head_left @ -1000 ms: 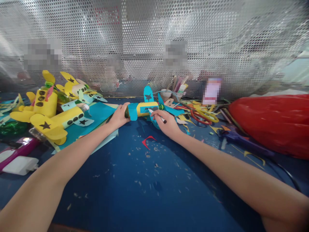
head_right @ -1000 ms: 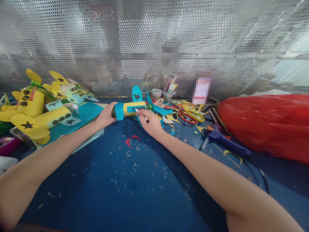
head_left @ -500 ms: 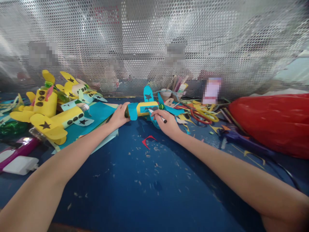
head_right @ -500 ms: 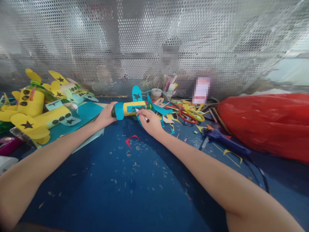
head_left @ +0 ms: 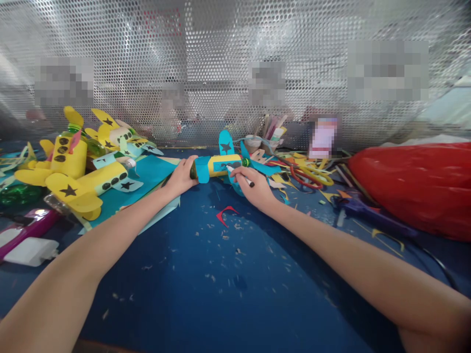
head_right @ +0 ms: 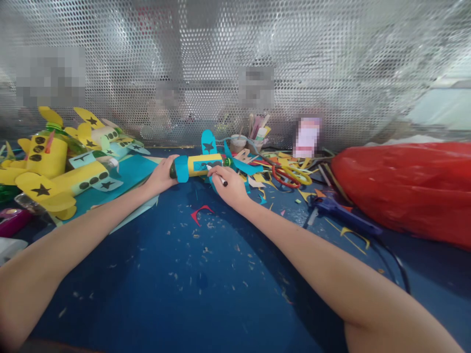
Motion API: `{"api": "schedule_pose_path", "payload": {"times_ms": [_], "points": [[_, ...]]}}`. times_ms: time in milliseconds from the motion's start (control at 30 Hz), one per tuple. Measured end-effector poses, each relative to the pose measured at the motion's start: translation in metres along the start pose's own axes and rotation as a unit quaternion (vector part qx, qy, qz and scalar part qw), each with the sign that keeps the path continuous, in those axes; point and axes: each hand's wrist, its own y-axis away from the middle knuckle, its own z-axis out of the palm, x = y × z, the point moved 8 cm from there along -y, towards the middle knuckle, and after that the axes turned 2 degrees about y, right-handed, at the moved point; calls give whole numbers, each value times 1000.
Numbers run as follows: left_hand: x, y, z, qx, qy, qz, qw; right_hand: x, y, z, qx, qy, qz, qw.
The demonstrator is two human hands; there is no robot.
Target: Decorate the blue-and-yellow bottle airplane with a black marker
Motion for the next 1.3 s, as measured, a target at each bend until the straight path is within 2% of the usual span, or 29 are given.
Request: {"api": "schedule_pose_path", "payload": {"times_ms": [633, 833, 1300], "points": [[-3, 0, 1, 0, 7, -2, 1000, -3, 0, -1, 5, 12, -14, 1000], [-2, 0, 1, -4, 12, -3, 1000, -4, -1, 2, -13, 5, -23, 1000], [-2, 0, 1, 4, 10, 3, 1000, -2, 0, 1, -11, 11, -5, 1000]]}}
